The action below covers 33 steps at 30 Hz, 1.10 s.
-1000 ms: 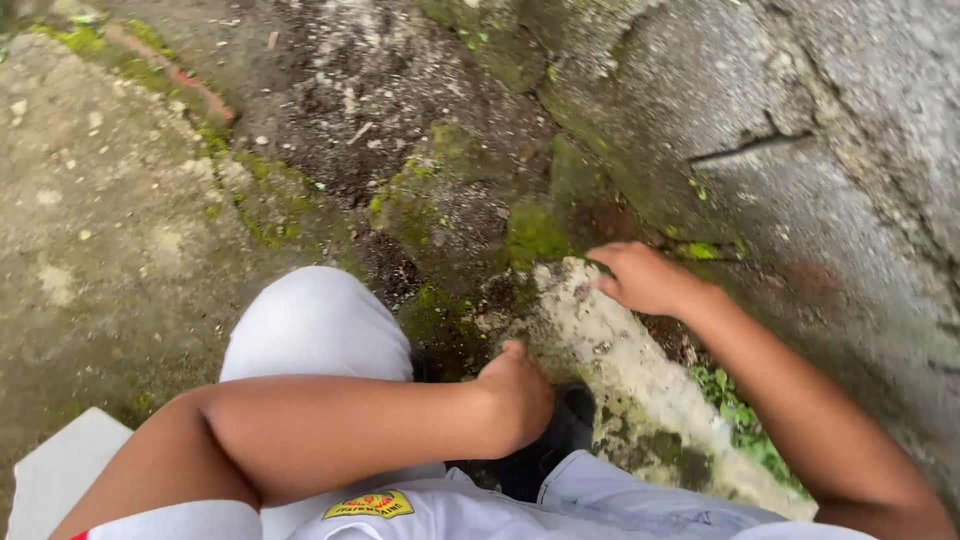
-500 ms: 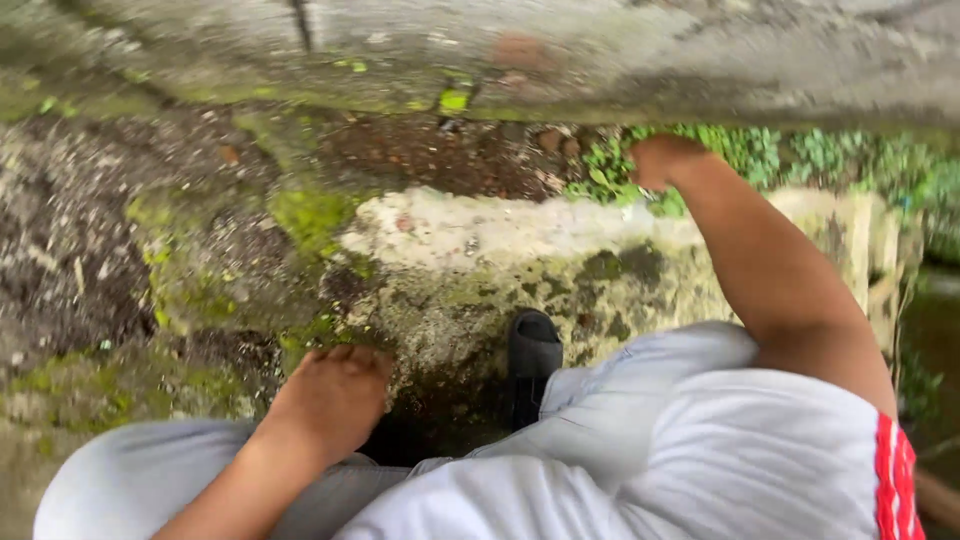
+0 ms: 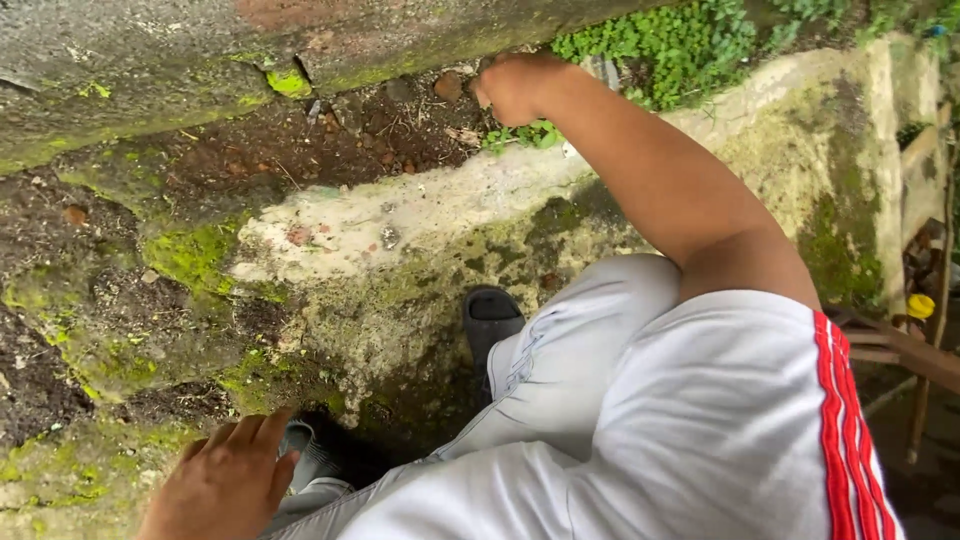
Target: The person is manually pulling small weeds and sprouts from a mossy concrete surface.
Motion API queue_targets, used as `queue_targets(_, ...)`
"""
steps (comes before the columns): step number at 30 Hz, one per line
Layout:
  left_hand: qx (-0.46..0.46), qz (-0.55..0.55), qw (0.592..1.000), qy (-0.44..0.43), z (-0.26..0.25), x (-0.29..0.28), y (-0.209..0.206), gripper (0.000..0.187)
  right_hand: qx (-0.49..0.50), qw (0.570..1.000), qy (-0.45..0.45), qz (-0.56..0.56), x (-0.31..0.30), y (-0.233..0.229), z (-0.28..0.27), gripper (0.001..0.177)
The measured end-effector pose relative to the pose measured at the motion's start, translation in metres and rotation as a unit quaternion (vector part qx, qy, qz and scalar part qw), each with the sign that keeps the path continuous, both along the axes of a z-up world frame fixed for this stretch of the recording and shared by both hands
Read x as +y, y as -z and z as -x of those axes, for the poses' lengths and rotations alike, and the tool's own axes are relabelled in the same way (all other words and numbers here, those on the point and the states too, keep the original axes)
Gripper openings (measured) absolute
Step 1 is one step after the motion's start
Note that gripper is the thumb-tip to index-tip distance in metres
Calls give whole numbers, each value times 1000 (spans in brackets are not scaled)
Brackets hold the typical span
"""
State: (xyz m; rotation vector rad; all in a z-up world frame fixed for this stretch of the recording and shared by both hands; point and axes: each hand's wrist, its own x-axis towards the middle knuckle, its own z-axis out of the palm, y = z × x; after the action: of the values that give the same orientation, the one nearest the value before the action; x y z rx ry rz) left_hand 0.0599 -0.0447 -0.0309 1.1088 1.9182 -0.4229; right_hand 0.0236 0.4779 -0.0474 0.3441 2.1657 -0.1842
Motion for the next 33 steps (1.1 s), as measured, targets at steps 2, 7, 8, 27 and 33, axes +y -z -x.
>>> queue_targets(2,-3,31,999,-22,-4,6,0,57,51,997,-35,43,27,62,-2,36)
queue_targets(7,-16,71,996,-58,-9,-8,24,59,25,997,-76,25,28,120,-18,20)
queue_targets(8,-28,83,994,-57,-11,-10,28,55,15,996,-85,19,26,125,-18,17)
queue_targets(27,-172,305,907,-232,-89,-127,146,64,198,923,119,308,4,162,-1,26)
queue_targets(33,-108,181,946,-247,-88,-99,110,62,176,957,-65,221,34,151,-1,16)
